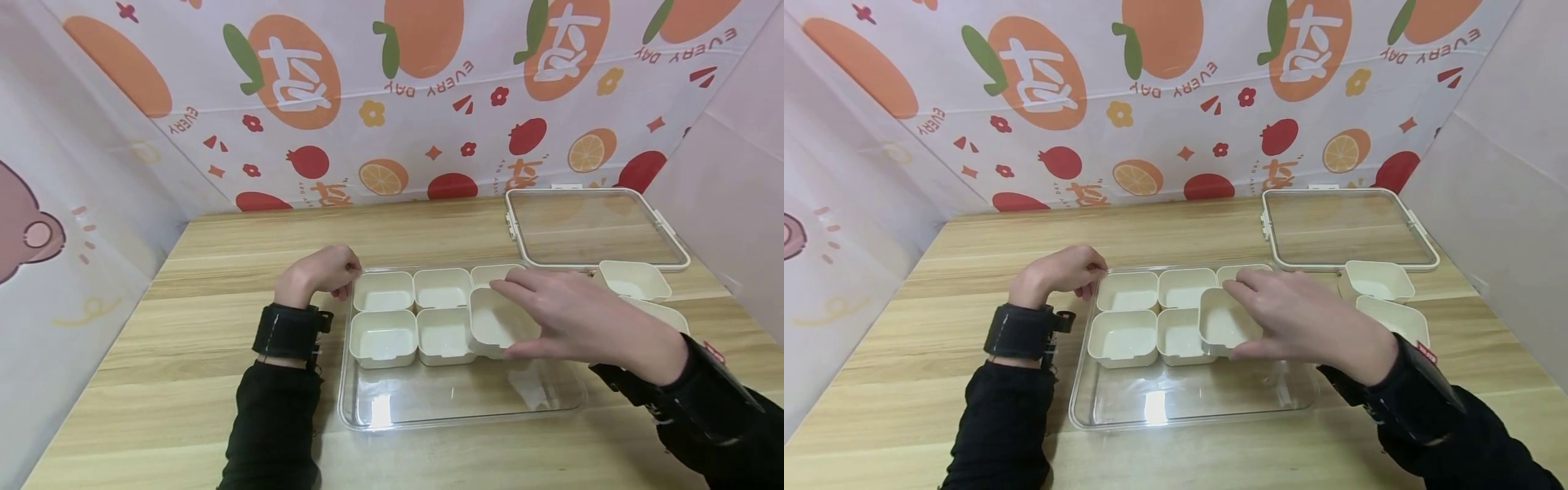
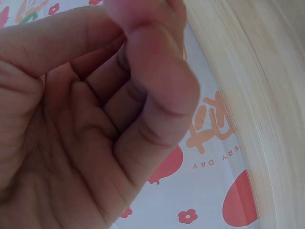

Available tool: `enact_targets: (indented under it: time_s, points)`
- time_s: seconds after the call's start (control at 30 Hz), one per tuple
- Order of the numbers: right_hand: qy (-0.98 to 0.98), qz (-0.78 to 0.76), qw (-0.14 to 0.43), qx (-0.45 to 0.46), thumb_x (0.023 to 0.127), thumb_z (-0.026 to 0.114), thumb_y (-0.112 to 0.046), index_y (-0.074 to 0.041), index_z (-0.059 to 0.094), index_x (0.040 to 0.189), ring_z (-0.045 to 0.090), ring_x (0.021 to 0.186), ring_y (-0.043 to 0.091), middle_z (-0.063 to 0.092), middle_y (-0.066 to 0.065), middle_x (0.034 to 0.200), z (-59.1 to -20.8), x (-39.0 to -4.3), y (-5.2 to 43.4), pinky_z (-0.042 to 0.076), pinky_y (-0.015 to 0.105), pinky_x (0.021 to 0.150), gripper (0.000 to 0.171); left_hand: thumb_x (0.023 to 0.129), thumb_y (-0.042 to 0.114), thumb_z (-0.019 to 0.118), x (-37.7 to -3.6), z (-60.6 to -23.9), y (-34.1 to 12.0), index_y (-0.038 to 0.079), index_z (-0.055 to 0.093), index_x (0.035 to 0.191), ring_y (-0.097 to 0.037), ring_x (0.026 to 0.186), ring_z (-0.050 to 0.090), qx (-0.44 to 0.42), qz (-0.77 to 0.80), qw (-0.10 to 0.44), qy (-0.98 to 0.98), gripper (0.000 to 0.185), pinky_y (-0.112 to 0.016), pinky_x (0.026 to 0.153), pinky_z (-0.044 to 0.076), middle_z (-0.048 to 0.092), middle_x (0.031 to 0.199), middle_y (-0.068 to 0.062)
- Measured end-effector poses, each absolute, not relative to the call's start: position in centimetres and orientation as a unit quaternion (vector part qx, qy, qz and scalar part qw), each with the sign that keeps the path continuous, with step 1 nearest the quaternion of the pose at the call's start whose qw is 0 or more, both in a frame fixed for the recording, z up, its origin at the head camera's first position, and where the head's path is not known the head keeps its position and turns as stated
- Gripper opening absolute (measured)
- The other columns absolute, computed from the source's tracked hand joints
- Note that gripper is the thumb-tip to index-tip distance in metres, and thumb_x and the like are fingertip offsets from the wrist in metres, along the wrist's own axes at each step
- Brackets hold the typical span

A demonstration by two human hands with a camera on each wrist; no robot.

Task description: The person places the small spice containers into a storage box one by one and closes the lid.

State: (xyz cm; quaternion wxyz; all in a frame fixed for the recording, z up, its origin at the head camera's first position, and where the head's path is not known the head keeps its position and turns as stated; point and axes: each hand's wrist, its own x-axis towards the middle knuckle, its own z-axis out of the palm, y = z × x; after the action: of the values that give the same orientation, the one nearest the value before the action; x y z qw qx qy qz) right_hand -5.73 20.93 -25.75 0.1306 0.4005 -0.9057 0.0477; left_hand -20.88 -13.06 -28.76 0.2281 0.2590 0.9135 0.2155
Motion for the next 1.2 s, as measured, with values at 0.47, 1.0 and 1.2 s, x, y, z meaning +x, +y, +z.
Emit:
enact_targets:
  time_s: [0.47,1.0,1.2]
  points:
    - [-0.867,0.026,0.115,0.484,0.082,0.079,-0.056,0.004,0.062,0.125,0.062,0.083,0.015,0.063,0.007,0.104,-27.2,-6.0,16.4,0.055,0.03,0.063,0.077,0.102,-0.001,0.05,-20.7,-28.8,-13.1,-0.009,0.068,0.116,-0.019,0.063,0.063,0.252,0.215,0.231,0.915,0.024,-0.033,0.065,0.055,0.065,0.071,-0.009]
    - [-0.847,-0.008,0.165,0.505,0.081,0.075,-0.064,0.002,0.062,0.117,0.064,0.084,0.018,0.063,0.007,0.102,-28.5,-5.5,13.2,0.054,0.029,0.063,0.076,0.102,-0.002,0.049,-20.8,-28.6,-13.1,-0.009,0.069,0.113,-0.018,0.062,0.063,0.254,0.212,0.235,0.914,0.024,-0.031,0.063,0.054,0.065,0.071,-0.01]
    - [-0.844,-0.013,0.175,0.507,0.077,0.077,-0.066,0.002,0.063,0.115,0.062,0.083,0.017,0.061,0.006,0.1,-28.4,-5.0,12.7,0.052,0.027,0.056,0.079,0.102,-0.003,0.048,-20.9,-28.5,-13.3,-0.011,0.068,0.116,-0.018,0.062,0.064,0.258,0.212,0.238,0.912,0.026,-0.031,0.063,0.055,0.066,0.071,-0.01]
